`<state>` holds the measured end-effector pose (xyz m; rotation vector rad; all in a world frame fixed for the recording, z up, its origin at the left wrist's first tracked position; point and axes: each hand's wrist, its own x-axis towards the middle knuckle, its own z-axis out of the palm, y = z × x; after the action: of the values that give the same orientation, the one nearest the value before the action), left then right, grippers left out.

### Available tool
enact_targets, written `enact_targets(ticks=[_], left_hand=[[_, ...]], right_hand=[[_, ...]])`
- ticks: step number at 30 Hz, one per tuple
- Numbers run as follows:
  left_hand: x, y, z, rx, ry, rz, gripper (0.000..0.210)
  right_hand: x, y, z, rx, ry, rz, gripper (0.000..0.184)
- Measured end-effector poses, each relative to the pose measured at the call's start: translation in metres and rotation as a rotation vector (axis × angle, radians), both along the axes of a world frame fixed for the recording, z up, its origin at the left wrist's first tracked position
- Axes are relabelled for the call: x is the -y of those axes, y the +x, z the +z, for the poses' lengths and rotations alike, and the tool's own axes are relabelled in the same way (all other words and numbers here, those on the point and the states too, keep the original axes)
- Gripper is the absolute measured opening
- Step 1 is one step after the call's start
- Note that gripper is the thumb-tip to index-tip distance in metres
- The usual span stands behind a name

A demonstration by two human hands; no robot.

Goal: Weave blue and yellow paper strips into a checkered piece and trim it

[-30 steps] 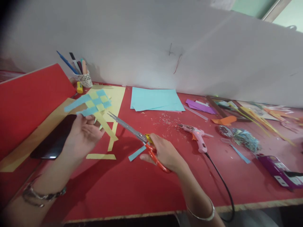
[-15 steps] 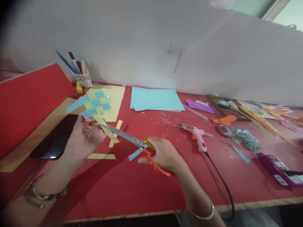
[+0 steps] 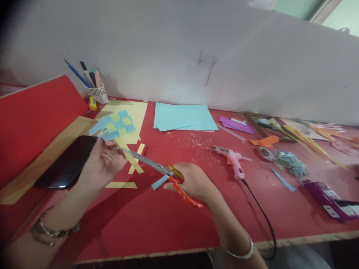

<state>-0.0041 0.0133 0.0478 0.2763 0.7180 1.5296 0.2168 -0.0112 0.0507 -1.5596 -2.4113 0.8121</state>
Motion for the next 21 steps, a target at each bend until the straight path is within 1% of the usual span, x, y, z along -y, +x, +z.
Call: enact_targets(ticks=[4,8,13,18,21], left_hand=[[0.0016,-0.0005,0.0005,-0.034,0.02,-0.029,0.03],[0.0012,-0.0002,-0.0004,0.004,0.042,-0.011,0.026],[-0.0011,-0.0001,-0.0029,0.044,0.009,0.014,0.029],[-0.002,-0.0007,-0.0054,0.047,0.05,0.001,0.028],[-0.0032,-0.0026,-0.0053,0.084,0.036,-0.006,0.029]], right_hand=[[-0.0001,-0.0002,-0.0003,0.013,-0.017,-0.016,0.04],[0.0003,-0.0003,0.0001,0.014,-0.014,-0.021,0.041],[0.0002,-0.0002,0.0002,0.014,-0.005,-0.014,0.041],[0.0001,-0.0006,0.0008,-0.001,-0.002,-0.024,0.041],[-0.0003,-0.0003,0.0008,-0.003,0.025,-0.035,0.042]])
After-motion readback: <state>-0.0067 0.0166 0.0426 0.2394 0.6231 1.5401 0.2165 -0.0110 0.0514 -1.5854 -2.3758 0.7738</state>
